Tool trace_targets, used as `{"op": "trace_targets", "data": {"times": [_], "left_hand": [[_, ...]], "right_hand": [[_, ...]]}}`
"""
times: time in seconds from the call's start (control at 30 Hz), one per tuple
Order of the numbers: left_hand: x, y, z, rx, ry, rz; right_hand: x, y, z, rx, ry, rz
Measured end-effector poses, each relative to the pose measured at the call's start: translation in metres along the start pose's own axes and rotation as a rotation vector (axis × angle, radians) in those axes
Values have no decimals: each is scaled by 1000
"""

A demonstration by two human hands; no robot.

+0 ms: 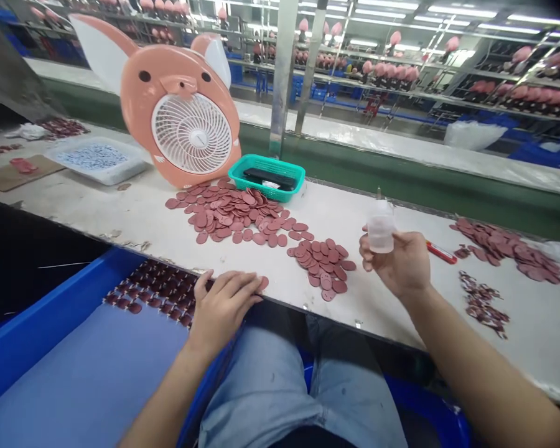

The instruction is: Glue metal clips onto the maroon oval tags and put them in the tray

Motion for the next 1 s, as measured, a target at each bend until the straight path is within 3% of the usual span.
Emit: {"op": "trace_targets", "data": {"times": [0.07,0.13,0.23,0.3,0.47,0.6,0.7,0.8,0.87,1.0], "left_hand": [[-3,-10,8,-45,-114,111],[-3,-17,12,-181,-351,187],[4,-23,22,-411,-742,196],[6,-26,34,-482,-875,181],[12,-34,49,-531,-1047,340],[20,-40,50,-556,-1143,489],[32,-47,48,-697,-1392,502],[44,-55,52,-879,-1665,436],[47,-56,55,-925,-1782,438],[53,-54,62,-962,-1886,445]], "right_hand": [[23,-24,10,43,53,-47],[50,-47,26,98,57,-93],[92,-76,50,155,114,-227],[116,-90,59,182,205,-341],[138,-105,74,276,460,-368],[135,-113,84,329,495,-397],[114,-117,85,295,414,-420],[76,-118,80,205,315,-268],[57,-119,73,168,399,-180],[49,-126,61,95,609,-127]]}}
Point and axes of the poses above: each hand's wrist, its own y-axis towards the middle knuckle, its own x-axis out of the palm, z = x × y, the point moved 8 cm from there along y, towards the middle knuckle, and after that the axes turned 10 degrees about x, right-handed, at the moved point
